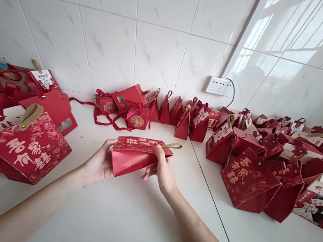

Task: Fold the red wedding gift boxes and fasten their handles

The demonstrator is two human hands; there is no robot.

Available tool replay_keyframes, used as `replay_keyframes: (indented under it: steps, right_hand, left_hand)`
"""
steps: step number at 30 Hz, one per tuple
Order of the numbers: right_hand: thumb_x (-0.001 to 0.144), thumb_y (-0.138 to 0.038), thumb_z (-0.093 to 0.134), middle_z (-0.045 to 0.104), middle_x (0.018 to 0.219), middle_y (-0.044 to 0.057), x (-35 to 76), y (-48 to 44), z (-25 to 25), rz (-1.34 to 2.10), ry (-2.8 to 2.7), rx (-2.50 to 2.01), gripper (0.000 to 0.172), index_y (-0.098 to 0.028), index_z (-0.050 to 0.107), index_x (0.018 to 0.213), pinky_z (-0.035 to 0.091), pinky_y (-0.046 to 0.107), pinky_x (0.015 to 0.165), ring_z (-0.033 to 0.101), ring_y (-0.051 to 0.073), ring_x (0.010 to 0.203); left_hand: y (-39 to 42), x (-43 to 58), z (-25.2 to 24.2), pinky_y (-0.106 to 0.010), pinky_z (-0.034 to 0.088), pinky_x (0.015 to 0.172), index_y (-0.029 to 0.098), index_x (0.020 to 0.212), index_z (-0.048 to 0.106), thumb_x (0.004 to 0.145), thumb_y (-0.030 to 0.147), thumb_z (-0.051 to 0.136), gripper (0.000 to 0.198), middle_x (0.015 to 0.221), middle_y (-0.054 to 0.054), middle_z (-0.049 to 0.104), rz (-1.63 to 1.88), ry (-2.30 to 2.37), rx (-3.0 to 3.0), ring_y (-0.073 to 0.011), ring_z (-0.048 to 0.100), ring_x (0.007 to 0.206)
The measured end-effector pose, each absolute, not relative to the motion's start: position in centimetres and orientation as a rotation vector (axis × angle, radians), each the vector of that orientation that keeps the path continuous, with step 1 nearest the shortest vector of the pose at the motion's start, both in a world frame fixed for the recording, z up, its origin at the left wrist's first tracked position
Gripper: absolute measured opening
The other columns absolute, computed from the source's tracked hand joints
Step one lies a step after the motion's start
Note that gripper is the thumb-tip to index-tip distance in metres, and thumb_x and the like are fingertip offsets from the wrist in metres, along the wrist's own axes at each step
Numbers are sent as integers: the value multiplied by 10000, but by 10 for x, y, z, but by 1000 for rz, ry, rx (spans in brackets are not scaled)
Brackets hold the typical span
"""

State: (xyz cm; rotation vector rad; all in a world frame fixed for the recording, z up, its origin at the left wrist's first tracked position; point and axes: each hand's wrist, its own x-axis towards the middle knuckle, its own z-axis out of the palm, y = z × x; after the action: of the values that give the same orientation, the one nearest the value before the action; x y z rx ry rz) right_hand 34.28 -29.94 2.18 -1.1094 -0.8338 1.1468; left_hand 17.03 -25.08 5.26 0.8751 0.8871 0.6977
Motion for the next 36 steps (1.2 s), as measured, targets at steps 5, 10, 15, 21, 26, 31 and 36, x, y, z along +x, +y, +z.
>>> replay_keyframes:
  steps: [5,10,15,21,26,31,36]
  right_hand:
    - [813,-622,479,499,338,-11,346,-297,23,1220,-734,-1189,482,-187,509,608,496,274,335,481,146,250]
    - [819,-504,468,472,353,-30,346,-297,25,1268,-680,-1139,384,-195,497,594,469,251,336,448,120,266]
    - [753,-369,494,334,354,-77,348,-294,27,1380,-375,-968,292,-211,366,543,315,164,297,287,56,293]
    - [732,-334,540,344,403,-82,348,-293,23,1424,-280,-910,262,-199,388,566,253,136,321,249,44,338]
    - [699,-334,561,339,416,-86,347,-293,20,1428,-298,-884,269,-203,373,557,244,141,324,250,45,349]
    - [754,-474,515,284,375,-90,349,-293,21,1449,-456,-847,435,-205,309,481,249,162,310,207,34,304]
    - [767,-656,455,358,342,-65,345,-299,29,1356,-670,-932,556,-206,387,447,321,211,303,237,41,248]
  left_hand:
    - [-253,173,52,-186,499,443,145,918,607,823,530,521,406,670,-13,541,598,937,787,-94,527,498]
    - [-252,174,43,-212,480,382,172,875,553,813,575,506,410,612,20,494,711,895,893,-96,476,444]
    - [-255,169,40,-213,463,382,194,798,498,810,516,568,330,572,59,442,973,703,1231,-87,438,449]
    - [-263,165,42,-216,454,423,200,1072,608,842,408,609,310,622,54,468,1001,633,1478,-80,470,467]
    - [-265,166,42,-223,443,429,208,1170,593,841,429,613,397,599,60,468,1011,627,1512,-77,468,437]
    - [-262,169,42,-218,427,385,214,1063,557,852,497,538,354,623,54,495,1027,666,1384,-91,473,437]
    - [-254,170,37,-238,446,405,187,804,508,848,494,463,313,739,9,565,986,773,1308,-102,515,473]
